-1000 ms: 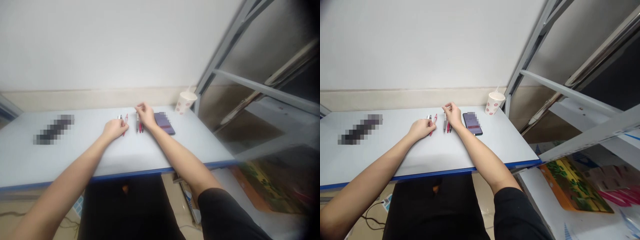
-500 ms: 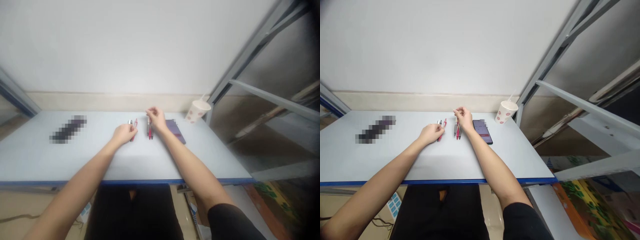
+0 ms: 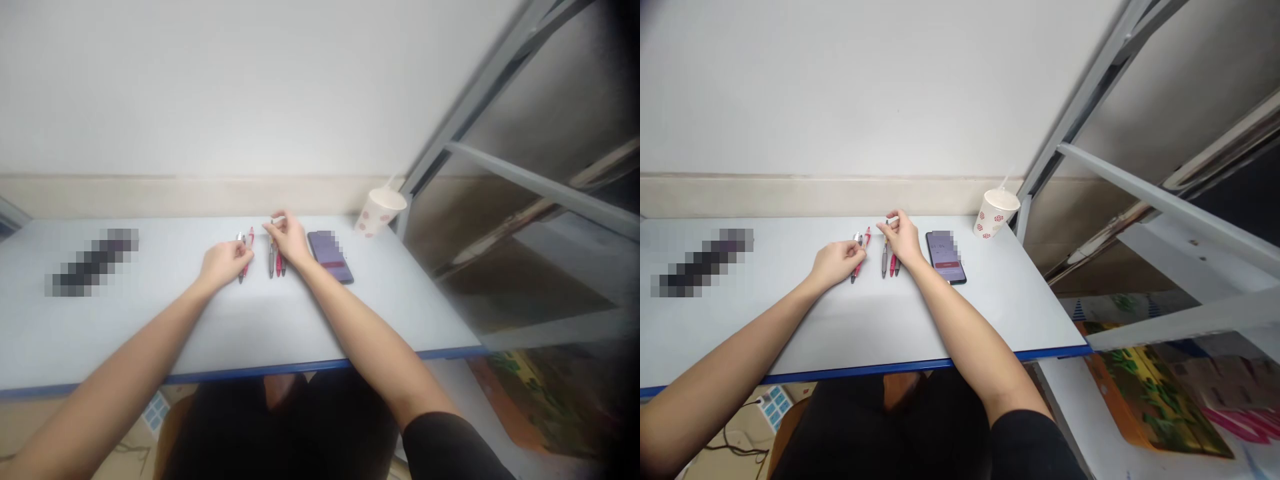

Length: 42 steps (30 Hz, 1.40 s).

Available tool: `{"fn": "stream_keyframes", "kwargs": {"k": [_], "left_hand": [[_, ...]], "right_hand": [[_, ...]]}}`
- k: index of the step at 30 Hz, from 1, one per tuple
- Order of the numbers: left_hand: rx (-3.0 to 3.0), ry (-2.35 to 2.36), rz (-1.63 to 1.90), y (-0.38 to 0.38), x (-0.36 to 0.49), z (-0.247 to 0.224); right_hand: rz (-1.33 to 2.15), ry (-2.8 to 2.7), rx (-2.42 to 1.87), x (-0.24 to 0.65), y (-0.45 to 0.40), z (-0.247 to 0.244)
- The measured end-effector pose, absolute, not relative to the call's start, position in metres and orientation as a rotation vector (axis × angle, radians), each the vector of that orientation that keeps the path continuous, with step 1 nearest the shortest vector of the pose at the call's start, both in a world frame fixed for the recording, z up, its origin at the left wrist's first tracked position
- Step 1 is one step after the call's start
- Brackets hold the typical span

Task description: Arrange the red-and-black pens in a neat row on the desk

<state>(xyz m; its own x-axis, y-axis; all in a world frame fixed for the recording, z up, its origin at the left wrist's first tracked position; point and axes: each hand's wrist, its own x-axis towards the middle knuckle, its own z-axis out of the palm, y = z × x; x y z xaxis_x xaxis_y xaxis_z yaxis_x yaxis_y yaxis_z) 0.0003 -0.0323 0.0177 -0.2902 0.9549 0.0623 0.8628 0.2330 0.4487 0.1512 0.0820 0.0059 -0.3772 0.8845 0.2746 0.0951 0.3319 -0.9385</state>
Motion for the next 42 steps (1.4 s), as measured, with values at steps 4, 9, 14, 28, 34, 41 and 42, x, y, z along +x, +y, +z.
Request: {"fn": "stream_keyframes", "kwargs": {"k": [4,9,14,28,34,41,42], "left_hand": [[1.687,2.287,0.620,-0.031,0.002,0.018],[1.704,2.305,0.648,-0.029,0.000,0.012],[1.696,2.310,0.664,-0.027,-0.001,0.010],[1.755,2.244,0.754,-0.025,-0.003,0.005],[1.798,2.258,0.727,-0.026,-0.001,0.005],[1.924,2.229,0.676,-0.027,0.003,0.012],[1.944,2.223,0.661,-0.027,0.002,0.013]], "right_hand": [[1.143,-1.730,-0.884,0.152,0.082,0.007],[1.155,-1.722,-0.837,0.152,0.080,0.010],[1.179,-1.698,-0.826,0.152,0.079,0.012],[1.143,-1.758,-0.845,0.155,0.072,0.015],[1.159,-1.734,-0.888,0.156,0.071,0.017],[1.157,-1.709,-0.794,0.162,0.070,0.026],[1.167,-1.714,-0.797,0.163,0.071,0.027]]}}
